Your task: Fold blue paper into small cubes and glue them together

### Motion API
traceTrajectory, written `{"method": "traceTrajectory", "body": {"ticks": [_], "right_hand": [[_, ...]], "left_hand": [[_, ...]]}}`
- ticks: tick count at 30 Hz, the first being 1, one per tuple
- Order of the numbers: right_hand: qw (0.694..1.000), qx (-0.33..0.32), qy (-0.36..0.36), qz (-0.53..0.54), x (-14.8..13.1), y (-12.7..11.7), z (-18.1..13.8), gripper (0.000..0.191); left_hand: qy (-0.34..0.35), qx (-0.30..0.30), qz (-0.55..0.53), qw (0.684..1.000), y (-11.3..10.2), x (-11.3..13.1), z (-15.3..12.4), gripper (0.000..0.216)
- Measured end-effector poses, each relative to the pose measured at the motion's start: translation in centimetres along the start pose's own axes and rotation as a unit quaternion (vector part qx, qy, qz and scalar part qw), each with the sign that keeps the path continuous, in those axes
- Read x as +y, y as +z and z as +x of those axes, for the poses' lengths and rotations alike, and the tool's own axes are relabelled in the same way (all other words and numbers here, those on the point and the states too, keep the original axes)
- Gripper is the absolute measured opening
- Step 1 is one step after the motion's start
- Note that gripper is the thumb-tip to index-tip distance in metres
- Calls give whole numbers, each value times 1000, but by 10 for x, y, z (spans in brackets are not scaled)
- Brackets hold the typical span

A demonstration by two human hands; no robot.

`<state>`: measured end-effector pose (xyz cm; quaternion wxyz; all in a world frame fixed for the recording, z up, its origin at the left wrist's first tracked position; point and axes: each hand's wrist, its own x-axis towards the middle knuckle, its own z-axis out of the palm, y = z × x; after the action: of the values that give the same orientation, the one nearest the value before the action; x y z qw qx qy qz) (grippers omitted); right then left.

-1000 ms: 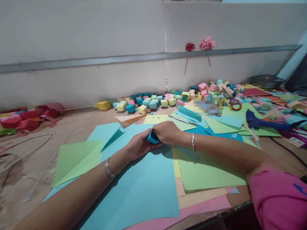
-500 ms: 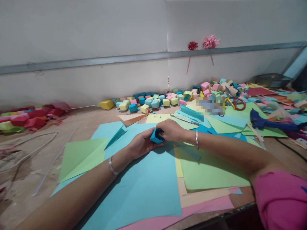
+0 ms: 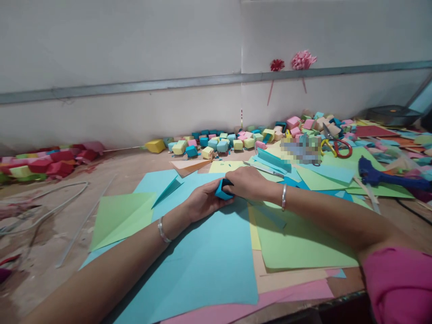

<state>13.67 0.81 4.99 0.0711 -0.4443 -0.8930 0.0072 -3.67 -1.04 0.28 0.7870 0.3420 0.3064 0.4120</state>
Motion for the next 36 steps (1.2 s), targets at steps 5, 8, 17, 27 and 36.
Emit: {"method": "traceTrajectory", "body": {"ticks": [5,8,17,27,36], "right_hand": [[998,22,-36,-47,-3,-3,-3,24],[996,24,-59,-56,-3,0,-3,20],[998,39,-55,-3,0,2,-2,17],[983,134,-4,126,5,12,3,32],[957,219,-91,166,3,33,1,21]], "left_hand": [[0,19,2,1000,1,-2,0,16],[-5,17,18,1000,1,-2,0,17],[0,25,-1,1000,1,-2,-1,16],[-7,86,-80,993,5,2,3,24],[13,114,-143,983,1,3,7,32]]}}
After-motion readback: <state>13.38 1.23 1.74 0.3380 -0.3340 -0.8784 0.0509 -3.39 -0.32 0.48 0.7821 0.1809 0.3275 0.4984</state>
